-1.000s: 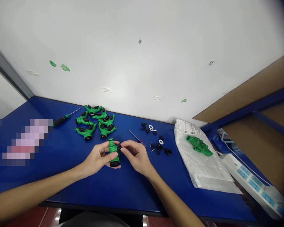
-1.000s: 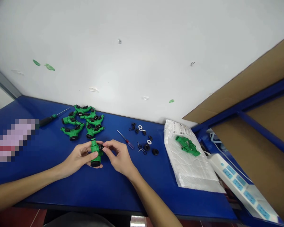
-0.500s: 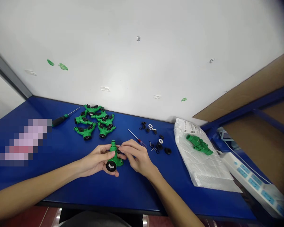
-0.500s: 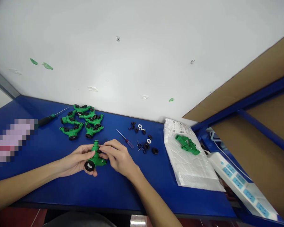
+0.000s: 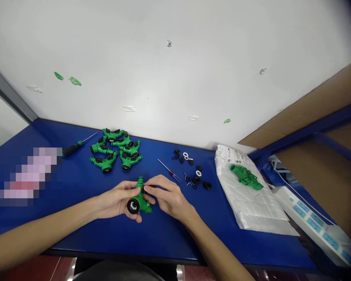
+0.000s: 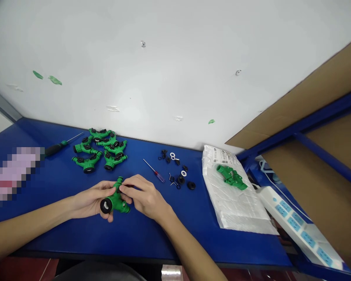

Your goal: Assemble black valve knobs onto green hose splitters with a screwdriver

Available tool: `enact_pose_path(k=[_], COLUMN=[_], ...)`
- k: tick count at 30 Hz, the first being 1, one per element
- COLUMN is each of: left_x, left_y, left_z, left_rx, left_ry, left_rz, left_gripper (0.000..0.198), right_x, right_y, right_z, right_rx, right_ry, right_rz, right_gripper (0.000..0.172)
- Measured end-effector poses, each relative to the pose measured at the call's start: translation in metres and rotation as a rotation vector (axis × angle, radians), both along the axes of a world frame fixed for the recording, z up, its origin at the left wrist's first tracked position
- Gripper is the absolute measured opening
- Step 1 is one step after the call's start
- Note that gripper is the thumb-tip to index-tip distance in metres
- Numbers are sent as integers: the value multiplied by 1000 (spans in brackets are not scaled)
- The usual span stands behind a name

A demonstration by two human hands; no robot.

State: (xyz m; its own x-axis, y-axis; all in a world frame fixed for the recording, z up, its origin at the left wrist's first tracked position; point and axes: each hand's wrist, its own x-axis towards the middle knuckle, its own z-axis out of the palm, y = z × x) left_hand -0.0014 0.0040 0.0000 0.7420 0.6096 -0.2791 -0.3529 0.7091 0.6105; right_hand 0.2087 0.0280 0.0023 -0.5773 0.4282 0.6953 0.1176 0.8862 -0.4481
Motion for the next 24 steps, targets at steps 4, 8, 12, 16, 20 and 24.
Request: enact_pose_path(k=[4,8,12,16,20,24], left_x=[1,4,6,6,5,4], left_y=[0,-2,-4,-5,-6,-6], left_z=[0,3,1,-3,-5,-4], left_rx=[0,97,232,319,361,389], left_ry=[-2,96,193,223,236,259], left_rz=[19,104,213,252,247,240], left_gripper=[32,32,35,41,43,48], right_x=[-1,-8,-16,-20,-20,-19], right_y=[-3,-7,-11,-12,-12,-11], right_z=[3,6,3,-1,-2,-2], right_rx=[-131,-282,-520,-762,-844,-811], right_ry=[40,147,270,350,390,357], right_rz=[-6,-40,-114,-96,-87,-97], right_gripper=[33,26,18,19,23,25])
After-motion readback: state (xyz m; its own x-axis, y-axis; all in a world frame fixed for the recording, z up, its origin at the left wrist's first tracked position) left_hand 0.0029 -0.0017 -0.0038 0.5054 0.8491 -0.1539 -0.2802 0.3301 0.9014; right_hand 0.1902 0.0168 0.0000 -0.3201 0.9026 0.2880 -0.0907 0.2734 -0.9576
